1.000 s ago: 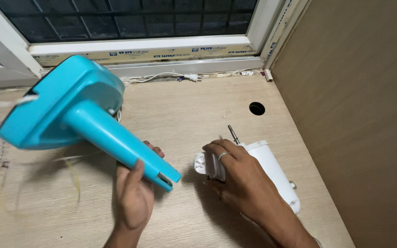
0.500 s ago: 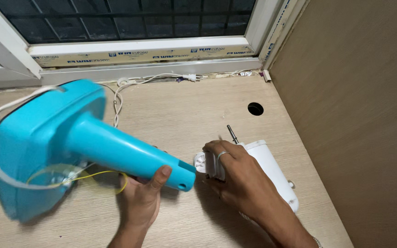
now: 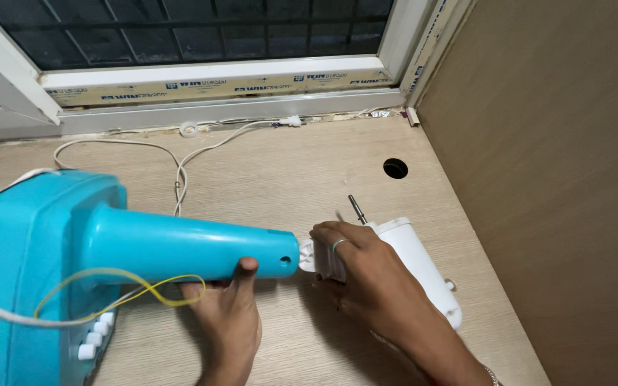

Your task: The person aligns the blue fan housing with the white motor unit, inserts and tightens a screw with a yellow screwdriver, then connects the power cord to the motor. The fan remains partially disassembled with the cage and blades off to the side.

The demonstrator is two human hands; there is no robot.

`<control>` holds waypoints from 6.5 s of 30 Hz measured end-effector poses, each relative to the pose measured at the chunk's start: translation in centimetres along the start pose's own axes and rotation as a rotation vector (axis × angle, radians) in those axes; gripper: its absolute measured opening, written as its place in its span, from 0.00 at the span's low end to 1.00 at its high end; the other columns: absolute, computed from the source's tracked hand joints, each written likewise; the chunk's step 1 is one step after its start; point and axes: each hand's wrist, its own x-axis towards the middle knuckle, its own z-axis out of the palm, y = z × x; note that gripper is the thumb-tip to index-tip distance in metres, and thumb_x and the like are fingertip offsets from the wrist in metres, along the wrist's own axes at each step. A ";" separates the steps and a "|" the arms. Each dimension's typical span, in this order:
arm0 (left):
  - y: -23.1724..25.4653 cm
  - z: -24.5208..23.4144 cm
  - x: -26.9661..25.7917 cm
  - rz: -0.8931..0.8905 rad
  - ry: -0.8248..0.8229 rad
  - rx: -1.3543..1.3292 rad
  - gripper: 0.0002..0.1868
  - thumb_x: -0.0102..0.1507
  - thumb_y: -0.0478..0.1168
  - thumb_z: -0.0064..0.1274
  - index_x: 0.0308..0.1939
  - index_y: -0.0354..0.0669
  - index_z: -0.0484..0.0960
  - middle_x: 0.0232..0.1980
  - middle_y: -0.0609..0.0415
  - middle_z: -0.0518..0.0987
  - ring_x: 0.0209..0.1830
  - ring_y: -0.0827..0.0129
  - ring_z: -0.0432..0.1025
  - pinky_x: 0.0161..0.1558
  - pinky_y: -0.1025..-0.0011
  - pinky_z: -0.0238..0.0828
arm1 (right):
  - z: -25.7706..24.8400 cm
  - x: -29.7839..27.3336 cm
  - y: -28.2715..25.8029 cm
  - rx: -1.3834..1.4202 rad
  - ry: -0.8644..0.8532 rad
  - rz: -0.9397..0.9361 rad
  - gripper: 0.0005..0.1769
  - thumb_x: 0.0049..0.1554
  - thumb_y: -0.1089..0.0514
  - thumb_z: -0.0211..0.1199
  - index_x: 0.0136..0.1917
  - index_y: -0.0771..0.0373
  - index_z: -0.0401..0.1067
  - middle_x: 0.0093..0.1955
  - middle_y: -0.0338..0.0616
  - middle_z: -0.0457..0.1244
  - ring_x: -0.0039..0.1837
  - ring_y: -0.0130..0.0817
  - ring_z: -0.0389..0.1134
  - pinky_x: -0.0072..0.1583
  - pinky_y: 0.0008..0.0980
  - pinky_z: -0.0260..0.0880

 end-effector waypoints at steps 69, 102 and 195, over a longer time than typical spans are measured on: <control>0.7 1.4 0.4 -0.820 -0.158 -0.153 0.29 0.59 0.47 0.60 0.58 0.31 0.74 0.55 0.43 0.81 0.57 0.57 0.78 0.59 0.51 0.76 | -3.5 -2.2 1.9 -0.242 -0.089 0.211 0.64 0.30 0.35 0.80 0.77 0.45 0.59 0.83 0.46 0.52 0.77 0.58 0.50 0.68 0.62 0.50; 1.5 0.3 -2.4 -0.842 -0.199 -0.106 0.27 0.61 0.48 0.59 0.54 0.29 0.72 0.51 0.41 0.83 0.49 0.61 0.79 0.55 0.64 0.79 | -5.0 -5.0 1.0 0.012 0.593 0.192 0.28 0.52 0.55 0.72 0.65 0.62 0.74 0.64 0.51 0.67 0.66 0.42 0.69 0.62 0.41 0.72; 5.7 4.0 -0.2 0.631 -0.547 0.648 0.07 0.64 0.31 0.63 0.45 0.35 0.81 0.44 0.48 0.80 0.41 0.59 0.79 0.41 0.66 0.78 | -2.1 -0.7 1.2 0.617 0.143 0.274 0.06 0.52 0.67 0.69 0.45 0.68 0.82 0.41 0.43 0.75 0.44 0.28 0.77 0.48 0.27 0.81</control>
